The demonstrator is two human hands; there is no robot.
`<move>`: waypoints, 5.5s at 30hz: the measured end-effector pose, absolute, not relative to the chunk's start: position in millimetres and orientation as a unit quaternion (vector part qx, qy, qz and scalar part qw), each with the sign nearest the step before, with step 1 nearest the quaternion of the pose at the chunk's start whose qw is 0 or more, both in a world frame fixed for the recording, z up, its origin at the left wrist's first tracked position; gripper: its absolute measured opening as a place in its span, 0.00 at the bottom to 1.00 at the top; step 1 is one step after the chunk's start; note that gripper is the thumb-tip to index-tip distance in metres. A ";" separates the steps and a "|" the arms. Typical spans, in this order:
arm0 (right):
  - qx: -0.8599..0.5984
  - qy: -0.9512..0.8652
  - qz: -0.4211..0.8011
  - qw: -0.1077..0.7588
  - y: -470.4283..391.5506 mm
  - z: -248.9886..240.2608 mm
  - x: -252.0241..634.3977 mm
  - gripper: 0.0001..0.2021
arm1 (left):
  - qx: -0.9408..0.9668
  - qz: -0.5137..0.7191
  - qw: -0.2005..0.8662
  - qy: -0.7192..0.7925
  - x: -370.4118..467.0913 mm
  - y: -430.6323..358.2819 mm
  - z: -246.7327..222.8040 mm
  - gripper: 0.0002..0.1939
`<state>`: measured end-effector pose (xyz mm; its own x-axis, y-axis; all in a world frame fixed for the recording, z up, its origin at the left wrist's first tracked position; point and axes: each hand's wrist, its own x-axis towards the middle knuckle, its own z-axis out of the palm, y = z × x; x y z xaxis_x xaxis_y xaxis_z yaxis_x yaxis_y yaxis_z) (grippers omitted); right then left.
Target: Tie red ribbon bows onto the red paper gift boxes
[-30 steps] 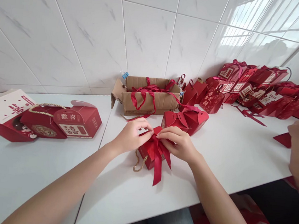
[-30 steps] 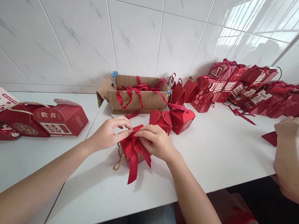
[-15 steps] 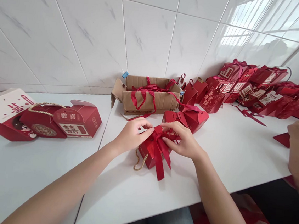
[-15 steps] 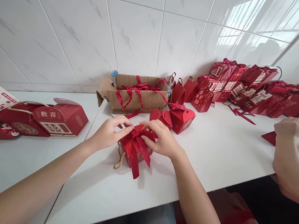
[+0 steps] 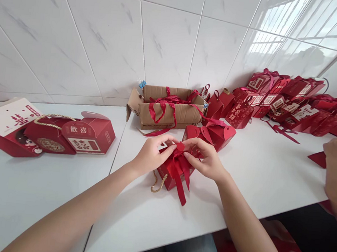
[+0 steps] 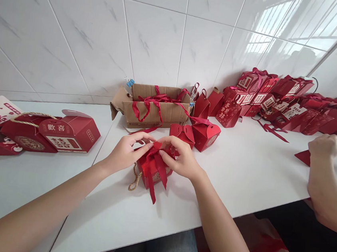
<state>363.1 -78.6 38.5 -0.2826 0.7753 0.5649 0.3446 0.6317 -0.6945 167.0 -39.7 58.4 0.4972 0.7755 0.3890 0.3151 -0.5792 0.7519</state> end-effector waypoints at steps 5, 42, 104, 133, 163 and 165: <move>-0.351 -0.709 0.322 0.520 -76.1 35.0 362.5 0.11 | 0.811 0.369 0.319 0.324 166.7 -37.3 55.7 0.08; -0.426 -0.791 0.165 0.408 -76.6 38.3 368.4 0.07 | 0.821 0.360 0.287 0.337 160.9 -36.3 57.6 0.11; -0.358 -0.799 0.095 0.473 -73.3 37.7 371.7 0.10 | 0.803 0.285 0.244 0.463 152.6 -33.5 66.7 0.14; -0.419 -0.765 0.229 0.433 -75.3 40.7 378.5 0.19 | 0.800 0.352 0.246 0.419 159.4 -32.0 60.0 0.09; -0.394 -0.864 0.152 0.274 -74.6 36.3 376.2 0.25 | 0.831 0.334 0.077 0.438 159.2 -30.9 49.5 0.09; -0.384 -0.864 0.164 0.283 -75.0 37.2 375.4 0.24 | 0.833 0.328 0.111 0.432 158.5 -30.2 51.5 0.09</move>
